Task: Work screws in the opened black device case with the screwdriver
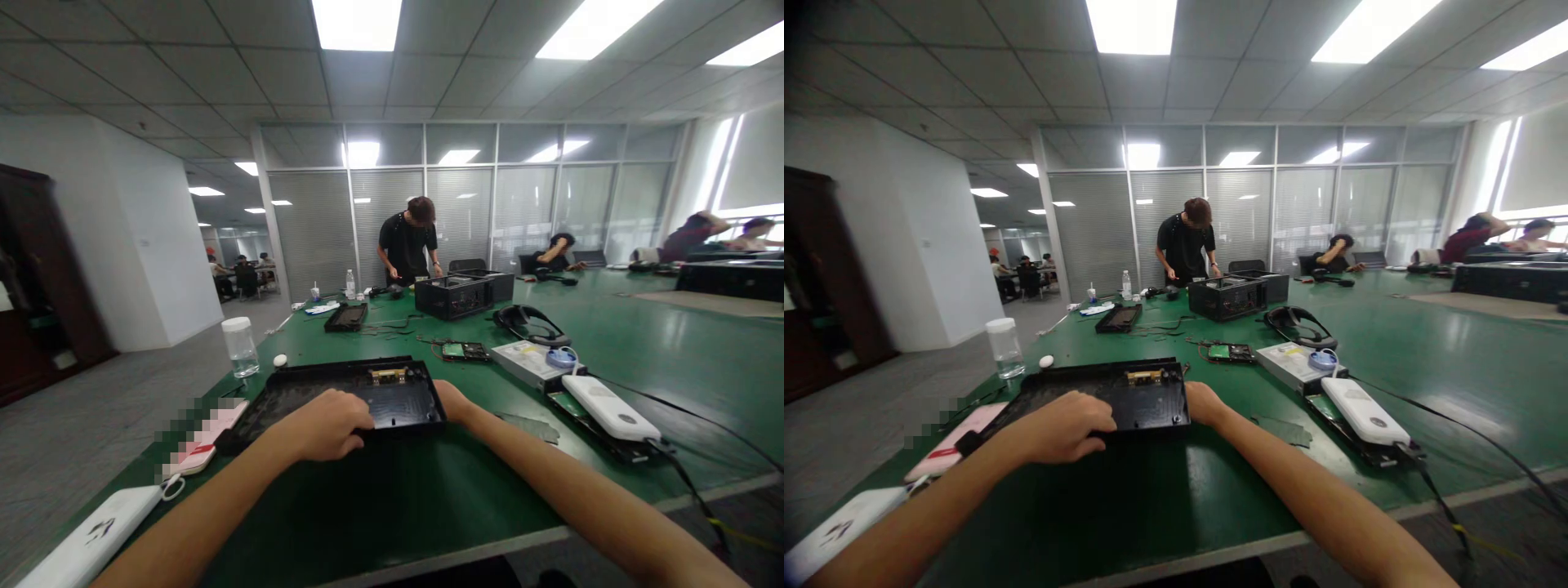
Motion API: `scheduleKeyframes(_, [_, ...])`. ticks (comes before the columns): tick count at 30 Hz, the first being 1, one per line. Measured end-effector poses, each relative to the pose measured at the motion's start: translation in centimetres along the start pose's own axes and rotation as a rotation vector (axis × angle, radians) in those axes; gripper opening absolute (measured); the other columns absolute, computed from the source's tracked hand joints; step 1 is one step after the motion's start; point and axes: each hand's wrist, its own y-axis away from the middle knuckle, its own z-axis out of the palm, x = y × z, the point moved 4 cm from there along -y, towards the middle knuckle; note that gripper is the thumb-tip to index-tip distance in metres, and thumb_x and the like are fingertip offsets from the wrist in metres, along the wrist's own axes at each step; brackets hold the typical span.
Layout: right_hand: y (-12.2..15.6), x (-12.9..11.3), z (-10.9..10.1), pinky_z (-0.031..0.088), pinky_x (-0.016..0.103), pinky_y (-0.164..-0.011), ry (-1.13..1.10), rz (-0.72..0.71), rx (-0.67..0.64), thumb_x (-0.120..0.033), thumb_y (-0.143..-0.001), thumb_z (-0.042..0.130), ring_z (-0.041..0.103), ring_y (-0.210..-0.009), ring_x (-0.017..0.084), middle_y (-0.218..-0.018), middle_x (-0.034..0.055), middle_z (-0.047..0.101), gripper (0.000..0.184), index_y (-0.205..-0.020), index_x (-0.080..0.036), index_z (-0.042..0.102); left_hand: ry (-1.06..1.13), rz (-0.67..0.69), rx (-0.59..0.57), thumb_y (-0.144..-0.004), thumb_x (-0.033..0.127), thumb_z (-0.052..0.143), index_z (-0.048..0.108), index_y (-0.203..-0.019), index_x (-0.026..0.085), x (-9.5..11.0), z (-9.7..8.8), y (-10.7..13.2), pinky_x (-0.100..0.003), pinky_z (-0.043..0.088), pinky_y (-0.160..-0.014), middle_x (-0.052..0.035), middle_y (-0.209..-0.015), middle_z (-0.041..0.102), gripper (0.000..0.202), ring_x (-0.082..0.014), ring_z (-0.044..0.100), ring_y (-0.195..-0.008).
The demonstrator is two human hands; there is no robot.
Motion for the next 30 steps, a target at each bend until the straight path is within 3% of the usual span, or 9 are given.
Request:
scheduleKeyframes(4, [0.4, 2.6, 0.9, 0.038, 0.030, -0.090, 0.040, -0.159, 0.068, -0.019, -0.077, 0.046, 0.043, -0.112, 0.021, -0.130, 0.0119, 0.038, 0.046, -0.122, -0.013, 0.042, -0.015, 0.002, -0.062, -0.074, 0.023, 0.057, 0.059, -0.074, 0.019, 2.2, 1.6, 1.7, -0.025, 0.041, -0.066, -0.0010, -0.077, 0.061, 0.005, -0.0158, 0.056, -0.073])
scheduleKeyframes(6, [1.3, 5.0, 0.9, 0.035, 0.033, -0.094, 0.081, -0.150, 0.077, -0.018, -0.075, 0.048, 0.040, -0.115, 0.022, -0.134, 0.0117, 0.031, 0.050, -0.124, -0.015, 0.040, -0.015, 0.000, -0.088, -0.072, 0.023, 0.059, 0.061, -0.074, 0.019, 2.6, 2.6, 2.0, -0.026, 0.043, -0.067, -0.0011, -0.077, 0.062, 0.005, -0.0169, 0.057, -0.074])
scheduleKeyframes(11, [3.0, 10.2, 0.1, 0.036, 0.035, -0.091, 0.089, 0.023, 0.044, -0.016, -0.074, 0.049, 0.045, -0.108, 0.023, -0.120, 0.0114, 0.048, 0.031, -0.104, -0.016, 0.057, 0.012, -0.011, -0.205, -0.065, 0.023, 0.063, 0.065, -0.074, 0.020, 2.1, 5.4, 1.5, -0.028, 0.044, -0.064, -0.0022, -0.071, 0.064, 0.009, -0.0200, 0.059, -0.072])
scheduleKeyframes(16, [2.6, 8.9, -0.2, 0.038, 0.032, -0.085, -0.098, 0.003, 0.090, -0.024, -0.079, 0.047, 0.051, -0.096, 0.020, -0.101, 0.0093, 0.058, 0.021, -0.095, -0.017, 0.059, 0.227, -0.026, -0.365, -0.068, 0.045, 0.060, 0.065, -0.085, 0.021, -0.4, 6.5, -1.8, -0.023, 0.043, -0.054, -0.0014, -0.073, 0.065, 0.030, -0.0158, 0.058, -0.062])
scheduleKeyframes(17, [2.5, 8.3, -0.1, 0.039, 0.032, -0.084, -0.137, -0.011, 0.092, -0.026, -0.080, 0.046, 0.052, -0.093, 0.019, -0.097, 0.0090, 0.059, 0.020, -0.093, -0.017, 0.060, 0.251, 0.009, -0.316, -0.073, 0.046, 0.054, 0.064, -0.090, 0.021, -0.8, 6.6, -3.0, -0.023, 0.044, -0.058, -0.0016, -0.078, 0.065, 0.032, -0.0151, 0.059, -0.065])
scheduleKeyframes(20, [2.1, 7.0, 0.0, 0.040, 0.031, -0.080, -0.223, -0.015, 0.095, -0.031, -0.082, 0.045, 0.053, -0.085, 0.018, -0.089, 0.0083, 0.060, 0.021, -0.087, -0.017, 0.060, 0.072, 0.038, 0.064, -0.077, 0.034, 0.054, 0.059, -0.099, 0.018, -2.2, 6.8, -6.8, -0.027, 0.042, -0.077, -0.0063, -0.098, 0.060, 0.028, -0.0190, 0.054, -0.090])
scheduleKeyframes(21, [2.1, 6.9, 0.0, 0.040, 0.031, -0.078, -0.238, -0.008, 0.101, -0.032, -0.082, 0.044, 0.053, -0.083, 0.018, -0.088, 0.0082, 0.060, 0.022, -0.086, -0.017, 0.060, 0.000, 0.049, 0.135, -0.076, 0.029, 0.056, 0.058, -0.099, 0.017, -2.4, 7.4, -7.7, -0.029, 0.040, -0.081, -0.0079, -0.102, 0.057, 0.026, -0.0206, 0.051, -0.095])
scheduleKeyframes(26, [2.4, 7.3, -0.5, 0.040, 0.029, -0.075, -0.276, 0.018, 0.140, -0.037, -0.084, 0.040, 0.053, -0.078, 0.017, -0.083, 0.0072, 0.059, 0.028, -0.081, -0.017, 0.059, -0.144, 0.154, 0.256, -0.078, 0.021, 0.053, 0.056, -0.098, 0.018, -3.0, 10.7, -9.0, -0.032, 0.037, -0.087, -0.0081, -0.105, 0.051, 0.020, -0.0194, 0.048, -0.097])
scheduleKeyframes(30, [2.4, 8.3, -0.3, 0.040, 0.030, -0.074, -0.317, 0.080, 0.149, -0.040, -0.083, 0.041, 0.053, -0.076, 0.017, -0.082, 0.0070, 0.059, 0.030, -0.080, -0.017, 0.059, -0.133, 0.166, 0.278, -0.081, 0.020, 0.049, 0.053, -0.100, 0.017, -3.4, 10.7, -8.5, -0.030, 0.037, -0.085, -0.0077, -0.101, 0.051, 0.020, -0.0183, 0.047, -0.095])
